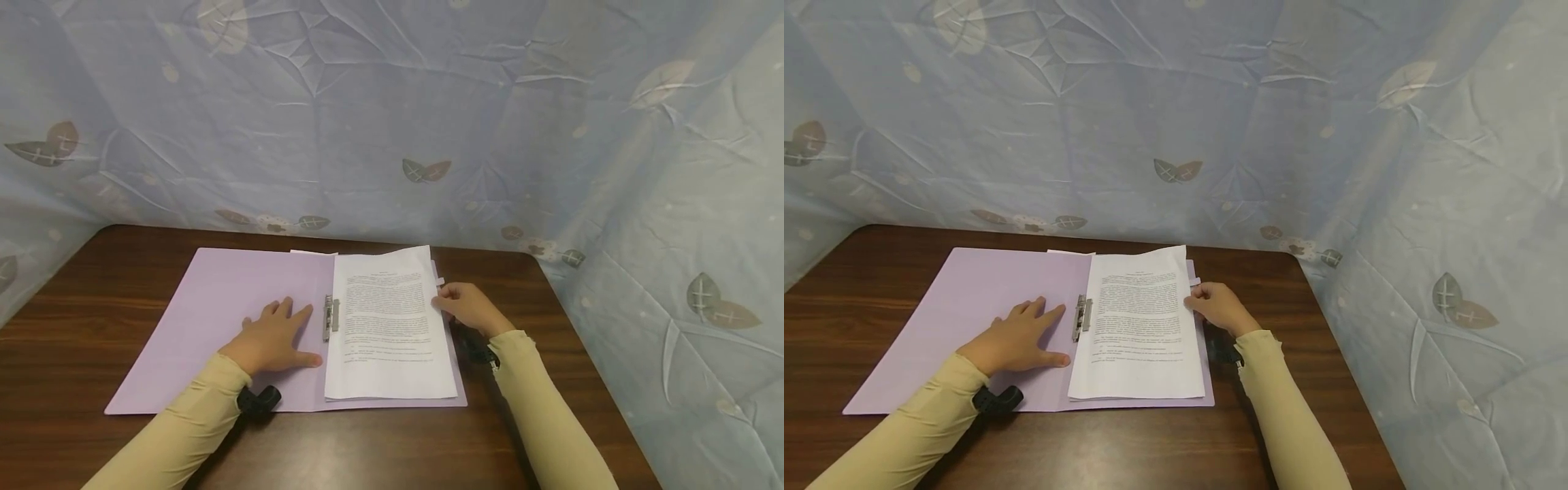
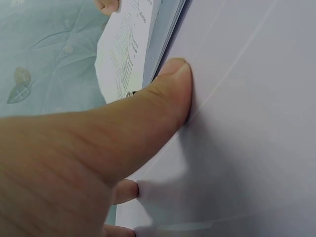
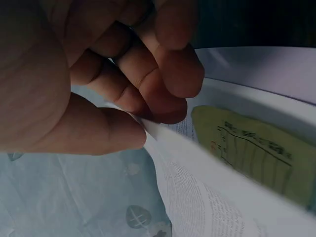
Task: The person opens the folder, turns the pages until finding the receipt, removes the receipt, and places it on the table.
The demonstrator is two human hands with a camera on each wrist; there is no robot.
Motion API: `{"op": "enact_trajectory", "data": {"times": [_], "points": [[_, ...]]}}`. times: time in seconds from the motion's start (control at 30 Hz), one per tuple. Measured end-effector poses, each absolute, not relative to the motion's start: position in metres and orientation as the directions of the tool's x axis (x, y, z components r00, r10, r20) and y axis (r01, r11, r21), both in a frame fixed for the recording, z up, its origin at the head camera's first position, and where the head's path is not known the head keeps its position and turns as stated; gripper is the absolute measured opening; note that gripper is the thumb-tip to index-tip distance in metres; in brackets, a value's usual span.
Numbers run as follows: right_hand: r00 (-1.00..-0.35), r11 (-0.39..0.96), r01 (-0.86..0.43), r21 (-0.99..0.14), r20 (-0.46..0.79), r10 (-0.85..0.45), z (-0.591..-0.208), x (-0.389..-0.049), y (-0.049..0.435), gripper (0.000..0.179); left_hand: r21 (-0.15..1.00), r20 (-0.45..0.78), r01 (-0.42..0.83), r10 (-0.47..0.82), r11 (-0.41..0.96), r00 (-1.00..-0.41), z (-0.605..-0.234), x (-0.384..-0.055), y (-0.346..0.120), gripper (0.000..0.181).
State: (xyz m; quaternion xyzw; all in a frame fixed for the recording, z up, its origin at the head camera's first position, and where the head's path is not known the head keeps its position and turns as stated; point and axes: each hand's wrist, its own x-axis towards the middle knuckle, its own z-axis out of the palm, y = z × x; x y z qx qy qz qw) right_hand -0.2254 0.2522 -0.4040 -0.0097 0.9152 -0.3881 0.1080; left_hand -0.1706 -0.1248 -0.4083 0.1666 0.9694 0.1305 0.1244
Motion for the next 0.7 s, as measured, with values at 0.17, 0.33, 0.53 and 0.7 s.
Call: {"op": "enact_trajectory", "data": {"times": [0.17, 0.33, 0.53, 0.7], "points": [[-0.980, 0.684, 0.063, -0.727, -0.174, -0.095, -0.408, -0.219, 0.254, 0.018, 0.291, -0.190, 0.292, 0.354, 0.911, -0.916, -0.413, -0.172, -0.125, 0.108], [-0.987, 0.649, 0.061, -0.759, -0.142, -0.074, -0.411, -0.217, 0.256, 0.017, 0.286, -0.185, 0.297, 0.357, 0.911, -0.916, -0.414, -0.173, -0.126, 0.109], [-0.990, 0.646, 0.051, -0.762, -0.123, -0.068, -0.411, -0.216, 0.257, 0.018, 0.284, -0.183, 0.304, 0.362, 0.909, -0.914, -0.412, -0.173, -0.127, 0.110], [-0.981, 0.622, 0.039, -0.782, -0.147, -0.123, -0.406, -0.213, 0.256, 0.018, 0.281, -0.186, 0.302, 0.360, 0.911, -0.914, -0.412, -0.173, -0.127, 0.110]]}}
